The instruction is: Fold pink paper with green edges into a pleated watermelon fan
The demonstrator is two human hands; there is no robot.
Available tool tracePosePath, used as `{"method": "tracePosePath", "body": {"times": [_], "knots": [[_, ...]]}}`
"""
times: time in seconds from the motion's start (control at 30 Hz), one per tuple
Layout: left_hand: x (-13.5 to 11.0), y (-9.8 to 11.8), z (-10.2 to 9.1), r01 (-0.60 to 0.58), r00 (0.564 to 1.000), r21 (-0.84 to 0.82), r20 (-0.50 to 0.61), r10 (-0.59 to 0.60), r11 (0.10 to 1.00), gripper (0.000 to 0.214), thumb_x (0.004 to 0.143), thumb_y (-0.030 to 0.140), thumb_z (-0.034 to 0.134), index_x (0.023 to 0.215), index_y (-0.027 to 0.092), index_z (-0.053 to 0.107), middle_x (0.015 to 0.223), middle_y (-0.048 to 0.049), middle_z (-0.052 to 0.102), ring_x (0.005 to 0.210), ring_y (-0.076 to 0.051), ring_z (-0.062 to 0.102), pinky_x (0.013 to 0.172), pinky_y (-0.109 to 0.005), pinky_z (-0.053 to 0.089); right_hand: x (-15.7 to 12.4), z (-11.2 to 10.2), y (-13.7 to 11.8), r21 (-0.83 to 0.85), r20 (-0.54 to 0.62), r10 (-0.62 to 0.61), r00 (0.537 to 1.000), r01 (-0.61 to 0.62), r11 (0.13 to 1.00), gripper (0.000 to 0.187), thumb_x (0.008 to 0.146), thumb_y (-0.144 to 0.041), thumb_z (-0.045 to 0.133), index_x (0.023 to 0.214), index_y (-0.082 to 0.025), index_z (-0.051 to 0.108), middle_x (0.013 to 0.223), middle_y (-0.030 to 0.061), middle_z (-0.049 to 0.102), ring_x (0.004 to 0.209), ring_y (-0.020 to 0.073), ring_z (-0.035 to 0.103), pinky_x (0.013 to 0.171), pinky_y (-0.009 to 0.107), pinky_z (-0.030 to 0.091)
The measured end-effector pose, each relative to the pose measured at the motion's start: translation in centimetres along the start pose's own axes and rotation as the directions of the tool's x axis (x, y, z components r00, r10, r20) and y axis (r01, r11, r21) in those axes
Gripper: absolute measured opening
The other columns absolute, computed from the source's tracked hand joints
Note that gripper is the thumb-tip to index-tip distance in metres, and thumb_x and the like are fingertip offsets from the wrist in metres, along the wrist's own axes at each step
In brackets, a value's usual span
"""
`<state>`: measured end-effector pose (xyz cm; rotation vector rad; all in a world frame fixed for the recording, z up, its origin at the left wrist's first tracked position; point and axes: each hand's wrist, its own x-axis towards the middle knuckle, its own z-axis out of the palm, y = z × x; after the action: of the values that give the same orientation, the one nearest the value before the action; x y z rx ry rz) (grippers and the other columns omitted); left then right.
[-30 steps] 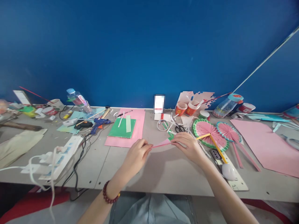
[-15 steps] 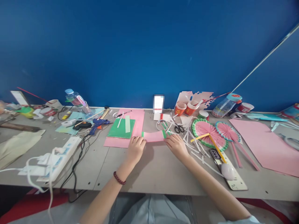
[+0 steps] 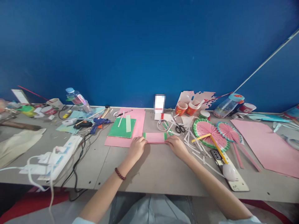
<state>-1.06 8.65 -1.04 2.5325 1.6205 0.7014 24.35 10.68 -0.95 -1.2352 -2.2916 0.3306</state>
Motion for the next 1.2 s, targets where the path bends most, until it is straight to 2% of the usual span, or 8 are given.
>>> {"method": "tracePosePath", "body": {"times": [0.1, 0.2, 0.3, 0.53, 0.7, 0.97, 1.2], "knots": [[0.9, -0.2, -0.4, 0.082, 0.995, -0.079, 0.055, -0.078, 0.993, 0.019, 0.085, 0.011, 0.053, 0.087, 0.020, 0.069, 0.086, -0.0044, 0.068, 0.081, -0.018, 0.060, 0.076, -0.032, 0.043, 0.9, -0.2, 0.2, 0.142, 0.051, 0.119, 0.992, -0.125, 0.982, 0.016, 0.083, -0.018, 0.054, 0.081, -0.019, 0.070, 0.083, 0.0059, 0.070, 0.082, 0.0197, 0.060, 0.076, 0.031, 0.044], [1.7, -0.4, -0.8, 0.139, 0.989, -0.129, 0.077, -0.130, 0.982, 0.014, 0.085, 0.014, 0.056, 0.087, 0.020, 0.068, 0.086, -0.0039, 0.070, 0.079, -0.018, 0.062, 0.075, -0.031, 0.043, 1.6, -0.2, 0.4, 0.235, 0.087, 0.260, 0.962, -0.274, 0.933, 0.012, 0.077, -0.020, 0.057, 0.078, -0.018, 0.069, 0.073, 0.0033, 0.069, 0.070, 0.0173, 0.060, 0.069, 0.028, 0.044], [2.1, -0.5, -1.2, 0.165, 0.982, -0.163, 0.120, -0.146, 0.973, 0.013, 0.083, 0.014, 0.058, 0.081, 0.020, 0.069, 0.085, -0.0030, 0.070, 0.078, -0.018, 0.063, 0.073, -0.029, 0.043, 1.9, -0.3, 0.6, 0.285, 0.119, 0.335, 0.935, -0.356, 0.890, 0.013, 0.074, -0.025, 0.057, 0.071, -0.018, 0.068, 0.065, 0.0009, 0.066, 0.062, 0.0152, 0.056, 0.062, 0.025, 0.040], [2.4, -0.6, -1.4, 0.201, 0.974, -0.199, 0.150, -0.173, 0.959, 0.014, 0.082, 0.012, 0.058, 0.080, 0.019, 0.069, 0.088, -0.0040, 0.067, 0.081, -0.017, 0.062, 0.071, -0.028, 0.044, 2.3, -0.3, 0.7, 0.306, 0.151, 0.391, 0.908, -0.419, 0.855, 0.017, 0.069, -0.030, 0.057, 0.067, -0.017, 0.068, 0.063, 0.0012, 0.065, 0.062, 0.0154, 0.055, 0.061, 0.025, 0.039], [2.2, -0.6, -1.1, 0.219, 0.972, -0.228, 0.132, -0.193, 0.949, 0.018, 0.083, 0.010, 0.053, 0.080, 0.019, 0.068, 0.086, -0.0038, 0.065, 0.080, -0.016, 0.062, 0.069, -0.026, 0.043, 2.6, -0.1, 0.8, 0.295, 0.136, 0.419, 0.898, -0.440, 0.848, 0.018, 0.068, -0.030, 0.056, 0.065, -0.018, 0.069, 0.063, 0.0013, 0.065, 0.062, 0.0157, 0.056, 0.061, 0.025, 0.039], [1.9, -0.9, -0.3, 0.169, 0.985, -0.266, 0.084, -0.152, 0.949, 0.018, 0.083, 0.009, 0.051, 0.079, 0.017, 0.067, 0.084, -0.0048, 0.064, 0.079, -0.017, 0.061, 0.071, -0.027, 0.044, 2.5, 0.1, 0.9, 0.300, 0.117, 0.402, 0.908, -0.418, 0.857, 0.018, 0.067, -0.029, 0.056, 0.064, -0.018, 0.069, 0.061, 0.0012, 0.065, 0.061, 0.0154, 0.056, 0.059, 0.024, 0.039], [1.7, -1.3, -0.1, 0.106, 0.994, -0.318, 0.068, -0.089, 0.942, 0.018, 0.084, 0.010, 0.050, 0.078, 0.017, 0.066, 0.084, -0.0050, 0.064, 0.080, -0.017, 0.059, 0.074, -0.029, 0.044, 2.4, -0.1, 0.6, 0.280, 0.144, 0.403, 0.904, -0.428, 0.860, 0.016, 0.068, -0.027, 0.057, 0.064, -0.017, 0.069, 0.063, 0.0024, 0.066, 0.062, 0.0159, 0.056, 0.059, 0.024, 0.039]]}}
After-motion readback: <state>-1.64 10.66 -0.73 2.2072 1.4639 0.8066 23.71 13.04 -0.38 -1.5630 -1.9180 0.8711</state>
